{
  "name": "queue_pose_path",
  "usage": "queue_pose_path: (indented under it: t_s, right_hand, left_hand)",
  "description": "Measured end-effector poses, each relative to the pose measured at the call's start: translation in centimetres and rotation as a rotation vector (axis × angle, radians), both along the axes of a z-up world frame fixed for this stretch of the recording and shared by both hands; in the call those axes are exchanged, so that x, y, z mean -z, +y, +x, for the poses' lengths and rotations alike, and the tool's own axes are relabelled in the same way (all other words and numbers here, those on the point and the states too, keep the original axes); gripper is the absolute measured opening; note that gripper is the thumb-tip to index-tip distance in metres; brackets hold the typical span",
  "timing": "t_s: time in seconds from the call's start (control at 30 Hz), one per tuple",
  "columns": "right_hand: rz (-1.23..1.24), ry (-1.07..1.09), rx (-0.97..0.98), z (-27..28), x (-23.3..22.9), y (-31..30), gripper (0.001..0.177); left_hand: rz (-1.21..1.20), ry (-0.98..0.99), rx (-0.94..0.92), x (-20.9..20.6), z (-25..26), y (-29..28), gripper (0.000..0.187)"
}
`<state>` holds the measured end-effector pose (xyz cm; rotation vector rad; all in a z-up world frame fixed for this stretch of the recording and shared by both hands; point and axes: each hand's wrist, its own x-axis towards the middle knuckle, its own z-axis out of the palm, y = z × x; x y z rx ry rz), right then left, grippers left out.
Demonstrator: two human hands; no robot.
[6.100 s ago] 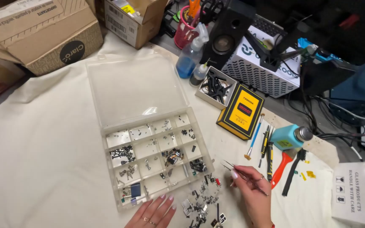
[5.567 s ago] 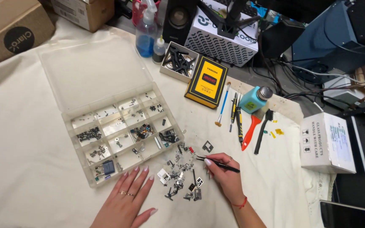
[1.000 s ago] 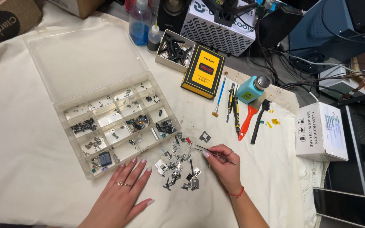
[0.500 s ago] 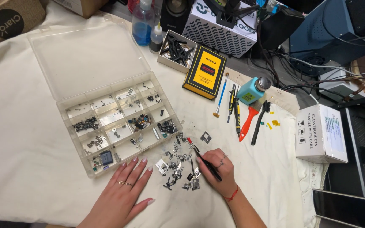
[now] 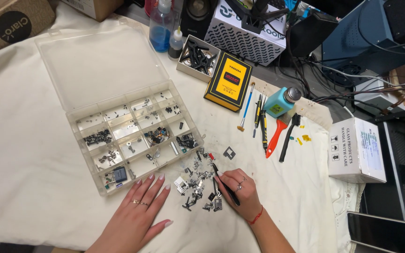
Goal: The person uses tweezers to pick up small electronic components from a white cloth and place them into a compartmentalized plastic organizer box. The person repeatedly transfers items between the cloth and the box compartments.
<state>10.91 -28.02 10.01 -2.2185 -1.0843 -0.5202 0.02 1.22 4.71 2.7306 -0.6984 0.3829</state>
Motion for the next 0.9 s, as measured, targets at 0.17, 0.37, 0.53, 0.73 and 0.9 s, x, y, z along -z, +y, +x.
queue_pose_path:
  t_s: [0.17,0.37,0.53,0.73,0.9]
  right_hand:
    - [-0.048,-0.063,-0.025,-0.1,-0.1,0.3,0.012]
    - [-0.076,-0.114,-0.042,-0.3,0.2,0.4,0.009]
    - [0.048,0.024,0.016,-0.5,0.0,0.5,0.008]
    - [0.444,0.495,0.310,-0.8,2.4,-1.0,0.008]
    - [0.769,0.911,0.337,-0.4,0.7,0.0,0.007]
  left_hand:
    - [0.004,0.007,0.000,-0.3,0.0,0.0,0.079]
    - [-0.013,0.025,0.004,-0.1,-0.1,0.0,0.078]
    - [-0.014,0.031,0.004,-0.3,0.0,0.0,0.077]
    - [-0.032,0.036,0.002,-0.3,0.0,0.1,0.077]
    - [-0.001,0.045,-0.003,-0.2,-0.1,0.0,0.082]
